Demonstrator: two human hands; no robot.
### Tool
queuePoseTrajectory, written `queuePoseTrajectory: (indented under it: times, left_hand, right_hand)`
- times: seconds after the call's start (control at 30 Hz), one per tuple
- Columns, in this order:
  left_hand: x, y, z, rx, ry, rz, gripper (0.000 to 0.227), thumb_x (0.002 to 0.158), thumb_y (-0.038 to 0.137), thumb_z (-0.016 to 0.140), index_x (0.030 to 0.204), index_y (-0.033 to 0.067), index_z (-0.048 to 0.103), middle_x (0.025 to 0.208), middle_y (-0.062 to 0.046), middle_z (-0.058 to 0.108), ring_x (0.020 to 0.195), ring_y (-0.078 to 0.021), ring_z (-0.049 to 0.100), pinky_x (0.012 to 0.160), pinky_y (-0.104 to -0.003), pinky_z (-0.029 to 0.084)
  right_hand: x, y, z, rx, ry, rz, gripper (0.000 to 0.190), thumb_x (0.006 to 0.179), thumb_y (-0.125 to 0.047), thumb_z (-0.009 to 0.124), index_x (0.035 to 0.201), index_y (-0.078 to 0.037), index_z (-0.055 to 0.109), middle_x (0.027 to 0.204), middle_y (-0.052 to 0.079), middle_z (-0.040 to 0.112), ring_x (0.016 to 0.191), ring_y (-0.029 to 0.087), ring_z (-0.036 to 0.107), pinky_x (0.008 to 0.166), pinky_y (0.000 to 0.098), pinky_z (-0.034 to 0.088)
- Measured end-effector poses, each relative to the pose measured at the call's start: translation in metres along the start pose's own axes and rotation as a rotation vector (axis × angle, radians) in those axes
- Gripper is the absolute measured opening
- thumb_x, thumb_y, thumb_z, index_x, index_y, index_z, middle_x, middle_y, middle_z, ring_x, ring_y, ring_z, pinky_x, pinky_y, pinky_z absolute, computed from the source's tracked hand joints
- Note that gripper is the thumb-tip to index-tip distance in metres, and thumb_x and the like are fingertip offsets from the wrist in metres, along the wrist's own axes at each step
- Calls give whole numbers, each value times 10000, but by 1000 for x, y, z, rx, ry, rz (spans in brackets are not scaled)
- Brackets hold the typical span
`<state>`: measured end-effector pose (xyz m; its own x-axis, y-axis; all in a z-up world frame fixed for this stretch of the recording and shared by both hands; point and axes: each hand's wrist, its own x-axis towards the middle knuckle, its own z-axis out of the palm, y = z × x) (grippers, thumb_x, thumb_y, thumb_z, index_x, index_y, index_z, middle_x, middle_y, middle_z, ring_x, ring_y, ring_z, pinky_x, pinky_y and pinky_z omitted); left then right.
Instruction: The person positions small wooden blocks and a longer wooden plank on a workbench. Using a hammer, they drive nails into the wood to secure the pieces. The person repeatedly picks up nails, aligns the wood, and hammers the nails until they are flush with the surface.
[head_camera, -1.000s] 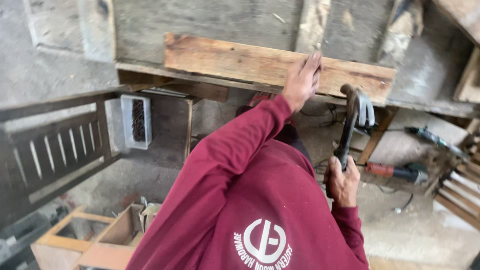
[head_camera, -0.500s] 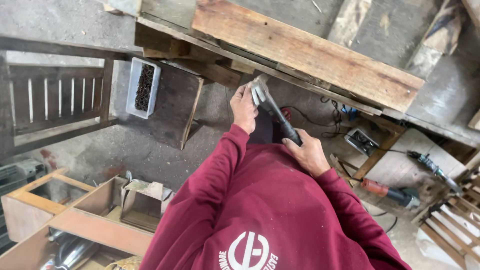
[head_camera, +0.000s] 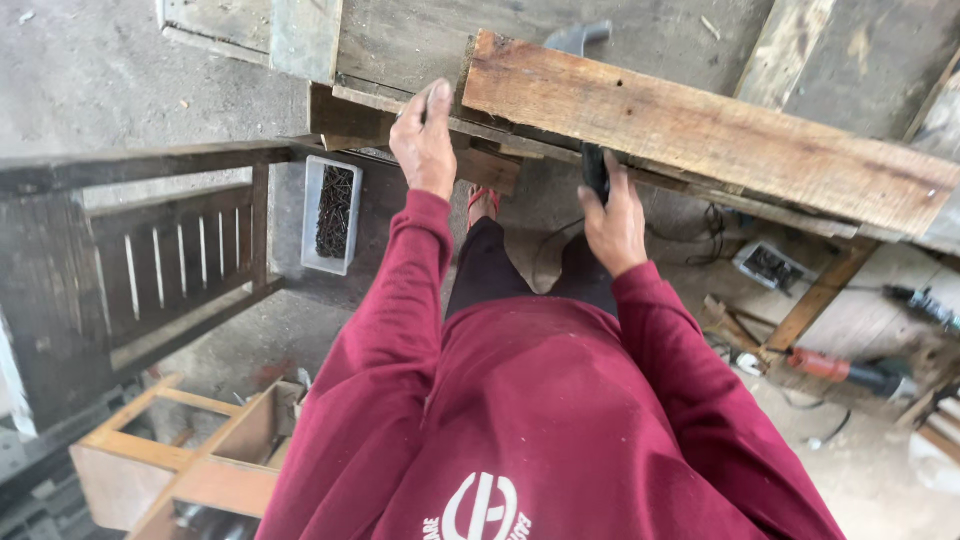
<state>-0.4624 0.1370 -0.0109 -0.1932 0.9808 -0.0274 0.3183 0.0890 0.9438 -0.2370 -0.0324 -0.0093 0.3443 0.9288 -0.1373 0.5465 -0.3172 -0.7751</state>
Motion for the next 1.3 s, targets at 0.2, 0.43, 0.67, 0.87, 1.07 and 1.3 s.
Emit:
queuePoseTrajectory:
  times: [0.2, 0.43, 0.67, 0.87, 1.07, 1.3]
  left_hand:
    - [32, 32, -8, 56, -303, -57, 408, 848, 318, 862, 1108, 13, 782, 992, -130, 789, 911, -180, 717, 865, -304, 558]
    - [51, 39, -19, 126, -436, 6, 451, 842, 324, 866, 1126, -12, 766, 1038, -153, 799, 937, -181, 745, 873, -321, 571]
    - [43, 47, -17, 36, -404, -45, 382, 873, 220, 829, 1163, -14, 744, 1017, -136, 805, 869, -140, 739, 795, -283, 596]
    - [38, 44, -19, 107, -390, 40, 284, 898, 166, 817, 1127, 4, 772, 1013, -118, 805, 855, -125, 732, 782, -282, 582]
    - [33, 43, -20, 51, -456, 44, 235, 936, 128, 776, 1132, -2, 763, 1003, -115, 812, 886, -132, 740, 814, -273, 596]
    - [71, 38, -25, 188, -591, 156, 274, 867, 185, 814, 1076, 12, 779, 960, -135, 800, 849, -191, 779, 796, -315, 605]
  right_hand:
    - [-5, -53, 17, -318, 152, 53, 602, 911, -192, 766, 1442, -35, 529, 1274, 291, 559, 1165, 460, 537, 959, 520, 456]
    - [23, -87, 61, -202, -30, -174, 665, 906, -218, 808, 1446, 29, 510, 1296, 286, 547, 1203, 459, 519, 1035, 519, 442]
    - [104, -32, 103, -170, -199, -211, 565, 929, -385, 826, 1355, -79, 615, 1335, 179, 642, 1238, 373, 567, 1053, 490, 425]
    - [107, -3, 124, -87, -227, -108, 689, 798, -535, 788, 1346, -154, 614, 1343, 77, 631, 1260, 264, 572, 1051, 414, 467]
    - [98, 30, 135, -247, -154, -337, 635, 911, -517, 822, 1377, -136, 619, 1398, 92, 617, 1331, 270, 529, 1123, 414, 418]
    - [108, 25, 129, 72, -270, -20, 680, 862, -455, 865, 1393, -128, 595, 1444, 53, 584, 1336, 238, 515, 1107, 380, 393]
